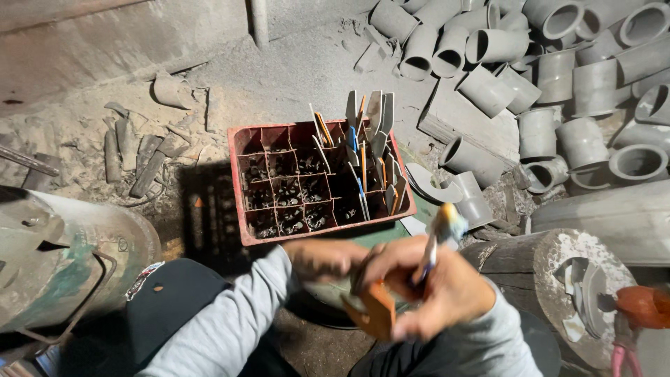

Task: The person sits on the floor and uses a toothbrush to apply orange paint from a small container onto curved plastic pieces. They repeatedly dip the brush into the paint and coat the surfaces of several pieces, placing finished ones into a red crate.

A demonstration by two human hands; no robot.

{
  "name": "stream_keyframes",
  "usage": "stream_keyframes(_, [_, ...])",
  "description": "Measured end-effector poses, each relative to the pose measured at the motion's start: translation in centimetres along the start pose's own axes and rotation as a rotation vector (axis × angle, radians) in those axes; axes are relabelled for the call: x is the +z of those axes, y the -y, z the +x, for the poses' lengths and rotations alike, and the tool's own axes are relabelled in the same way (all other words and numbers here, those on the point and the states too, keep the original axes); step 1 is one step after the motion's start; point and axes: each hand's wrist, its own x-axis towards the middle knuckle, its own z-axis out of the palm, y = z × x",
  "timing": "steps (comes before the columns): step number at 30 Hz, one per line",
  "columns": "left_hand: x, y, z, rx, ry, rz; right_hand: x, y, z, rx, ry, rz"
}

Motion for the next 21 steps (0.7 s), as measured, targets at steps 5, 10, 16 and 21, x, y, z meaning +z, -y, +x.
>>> stream_keyframes(5, [-3.5,-7.1,-5.1,0.49,-1.033,0.418,-5.9,-1.5,4.8,0.184,-0.518,-0.023])
stream_keyframes(10, [-3.5,-8.8,-7.6,0.682,-1.44,0.203,-10.2,-6.6,14.0,0.111,-0.452,-0.177])
stream_keyframes(16, [-2.1,-9.0,-7.2,0.456,-1.469,0.566,-12.0,-12.5,19.2,0.249,-0.331,-0.112])
stream_keyframes(21, [-2.3,-9.5,-7.4,0.487,-1.435,0.55,-12.6,-16.3,20.6,0.339,-0.208,-0.202])
